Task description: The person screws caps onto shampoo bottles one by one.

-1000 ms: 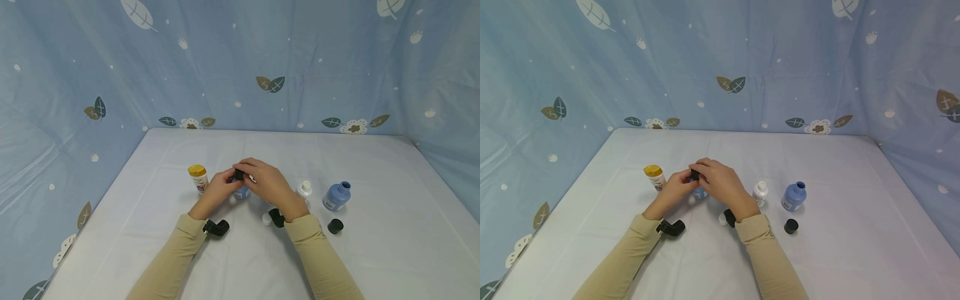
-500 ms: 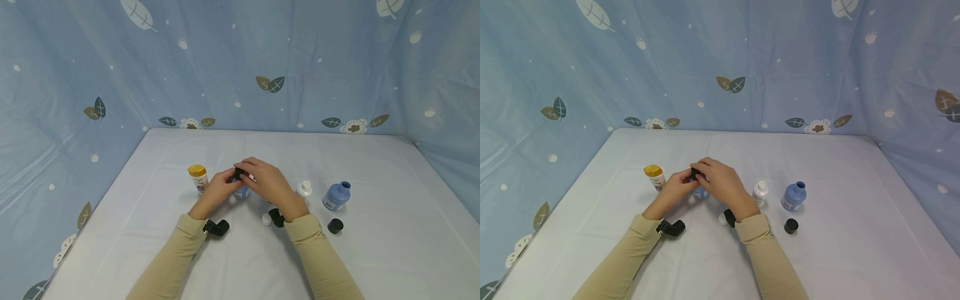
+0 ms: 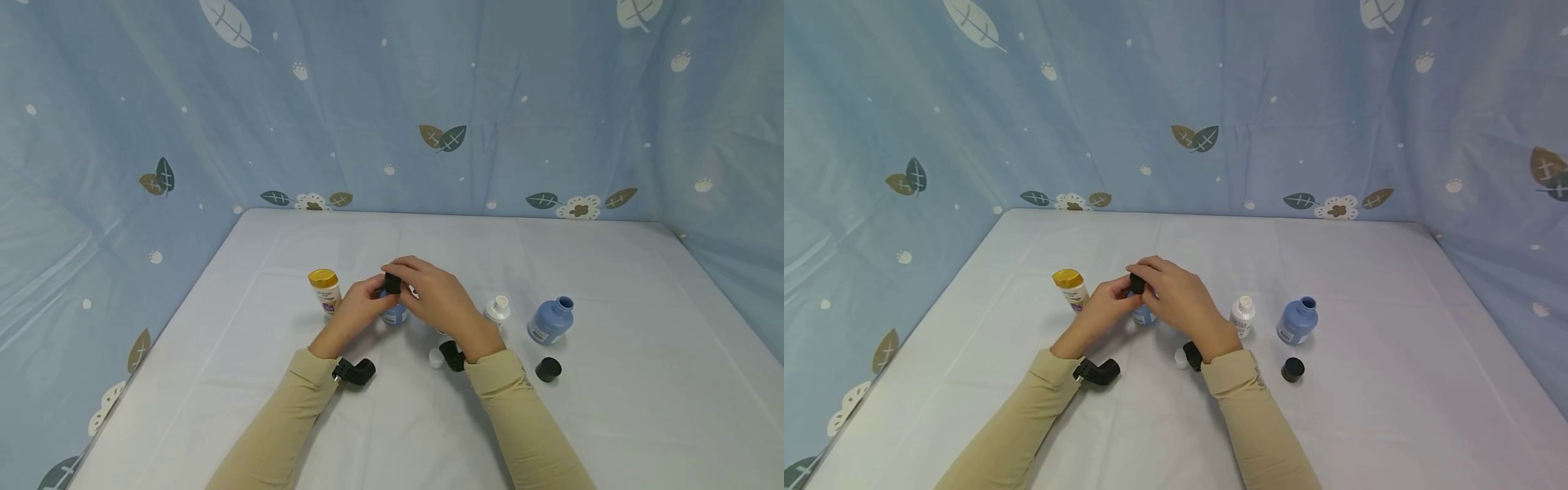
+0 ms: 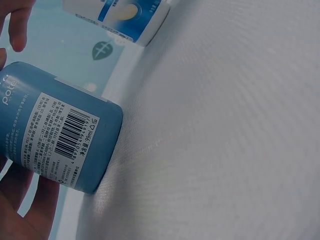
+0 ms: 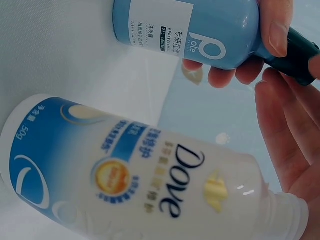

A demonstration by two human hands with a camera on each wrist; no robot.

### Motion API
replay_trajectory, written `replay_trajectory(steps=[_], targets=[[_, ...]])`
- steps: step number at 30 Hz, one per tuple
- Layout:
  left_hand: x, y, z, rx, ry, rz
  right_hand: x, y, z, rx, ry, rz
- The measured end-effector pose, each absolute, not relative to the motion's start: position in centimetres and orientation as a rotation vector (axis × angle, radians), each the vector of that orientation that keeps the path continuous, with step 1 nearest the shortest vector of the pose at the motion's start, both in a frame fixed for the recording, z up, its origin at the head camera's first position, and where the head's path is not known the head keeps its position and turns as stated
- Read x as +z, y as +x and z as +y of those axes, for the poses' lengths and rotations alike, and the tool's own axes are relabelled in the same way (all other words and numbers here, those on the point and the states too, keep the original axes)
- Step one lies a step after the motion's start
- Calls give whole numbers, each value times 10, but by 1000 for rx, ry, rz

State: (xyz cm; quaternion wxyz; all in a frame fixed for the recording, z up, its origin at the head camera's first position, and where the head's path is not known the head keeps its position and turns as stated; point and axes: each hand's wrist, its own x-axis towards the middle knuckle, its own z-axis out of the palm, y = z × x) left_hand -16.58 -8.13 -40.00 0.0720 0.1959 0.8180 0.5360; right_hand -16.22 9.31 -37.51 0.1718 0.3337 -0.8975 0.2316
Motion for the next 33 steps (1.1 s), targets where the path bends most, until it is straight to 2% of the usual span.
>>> replay_trajectory(steps=[33], targets=[[-399, -164, -80, 1580, 579, 2504, -372, -160, 94, 664, 928, -2601]])
